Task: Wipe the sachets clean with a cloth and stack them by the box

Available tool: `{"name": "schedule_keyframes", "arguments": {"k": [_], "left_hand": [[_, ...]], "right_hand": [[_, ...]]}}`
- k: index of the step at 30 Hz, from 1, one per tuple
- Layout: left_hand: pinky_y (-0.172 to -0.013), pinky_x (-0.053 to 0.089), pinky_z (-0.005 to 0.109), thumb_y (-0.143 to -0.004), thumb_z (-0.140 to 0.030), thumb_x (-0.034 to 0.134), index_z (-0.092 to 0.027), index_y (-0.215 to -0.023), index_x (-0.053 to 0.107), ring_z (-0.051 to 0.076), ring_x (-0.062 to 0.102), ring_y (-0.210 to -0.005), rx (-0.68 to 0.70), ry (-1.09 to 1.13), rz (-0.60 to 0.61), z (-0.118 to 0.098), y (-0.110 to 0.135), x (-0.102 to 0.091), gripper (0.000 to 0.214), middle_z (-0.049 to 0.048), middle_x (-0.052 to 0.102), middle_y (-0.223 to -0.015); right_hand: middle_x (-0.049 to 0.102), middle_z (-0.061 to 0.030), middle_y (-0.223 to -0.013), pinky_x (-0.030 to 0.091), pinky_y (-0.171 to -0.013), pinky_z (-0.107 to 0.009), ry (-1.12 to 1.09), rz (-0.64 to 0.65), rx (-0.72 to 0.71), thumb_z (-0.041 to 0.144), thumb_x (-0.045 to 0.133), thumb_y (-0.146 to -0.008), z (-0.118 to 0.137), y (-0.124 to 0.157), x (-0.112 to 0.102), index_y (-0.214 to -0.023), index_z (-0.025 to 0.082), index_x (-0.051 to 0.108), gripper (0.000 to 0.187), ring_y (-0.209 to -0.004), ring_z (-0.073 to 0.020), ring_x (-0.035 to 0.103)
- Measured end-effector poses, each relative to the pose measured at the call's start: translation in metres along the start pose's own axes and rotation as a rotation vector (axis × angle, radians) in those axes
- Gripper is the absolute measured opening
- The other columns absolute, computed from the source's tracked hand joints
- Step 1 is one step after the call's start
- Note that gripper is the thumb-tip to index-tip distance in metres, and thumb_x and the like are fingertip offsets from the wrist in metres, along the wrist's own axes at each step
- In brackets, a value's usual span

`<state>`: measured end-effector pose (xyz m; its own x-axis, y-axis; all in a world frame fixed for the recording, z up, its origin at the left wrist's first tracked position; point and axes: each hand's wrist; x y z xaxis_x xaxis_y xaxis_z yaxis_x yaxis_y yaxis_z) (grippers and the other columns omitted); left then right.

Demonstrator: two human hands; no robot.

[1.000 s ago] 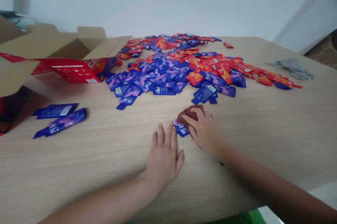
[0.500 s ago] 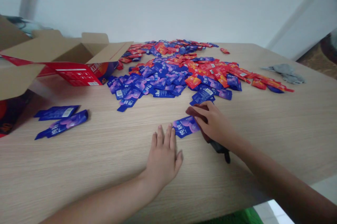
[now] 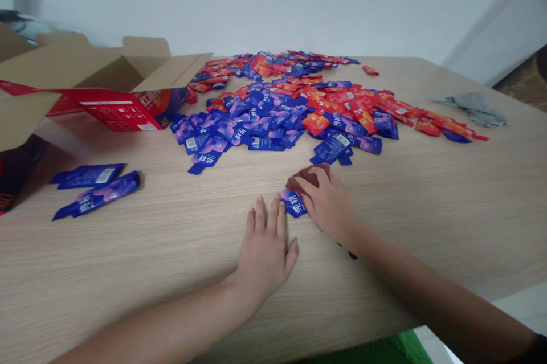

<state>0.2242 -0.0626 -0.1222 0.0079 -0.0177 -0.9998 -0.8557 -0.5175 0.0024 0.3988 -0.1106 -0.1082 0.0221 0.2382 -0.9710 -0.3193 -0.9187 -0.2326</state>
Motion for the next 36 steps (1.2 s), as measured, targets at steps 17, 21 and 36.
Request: {"name": "schedule_keyframes", "arguments": {"k": [17, 21, 36], "left_hand": [[-0.111, 0.031, 0.058, -0.093, -0.047, 0.038, -0.005, -0.149, 0.034, 0.047, 0.024, -0.142, -0.012, 0.01, -0.034, 0.0, 0.002, 0.003, 0.07, 0.0156, 0.026, -0.158], [-0.111, 0.03, 0.058, -0.092, -0.048, 0.041, -0.005, -0.145, 0.043, 0.046, 0.026, -0.141, 0.008, -0.003, -0.032, 0.002, 0.001, 0.003, 0.068, 0.0184, 0.038, -0.152], [-0.11, 0.031, 0.057, -0.088, -0.035, 0.044, -0.004, -0.15, 0.032, 0.046, 0.025, -0.141, 0.004, -0.026, -0.005, -0.001, 0.001, -0.001, 0.07, 0.015, 0.025, -0.158]], "right_hand": [[0.053, -0.0094, -0.127, 0.043, -0.09, -0.04, -0.189, -0.119, -0.093, 0.029, 0.046, -0.095, 0.002, -0.01, -0.02, -0.128, 0.027, 0.06, 0.036, -0.107, -0.0263, 0.049], [0.054, -0.0066, -0.129, 0.041, -0.086, -0.041, -0.138, -0.026, -0.197, 0.028, 0.048, -0.094, 0.029, -0.009, -0.003, -0.126, 0.03, 0.061, 0.034, -0.102, -0.0262, 0.048], [0.051, -0.0103, -0.131, 0.044, -0.084, -0.042, -0.022, -0.043, 0.034, 0.029, 0.045, -0.094, -0.045, 0.006, 0.013, -0.129, 0.03, 0.061, 0.038, -0.102, -0.0277, 0.051]]}}
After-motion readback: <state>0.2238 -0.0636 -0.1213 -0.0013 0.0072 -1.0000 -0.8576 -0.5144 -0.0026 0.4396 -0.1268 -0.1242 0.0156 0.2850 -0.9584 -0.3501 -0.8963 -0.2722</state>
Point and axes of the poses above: each hand's wrist, its own y-axis away from the middle knuckle, its own x-axis out of the palm, z = x × y
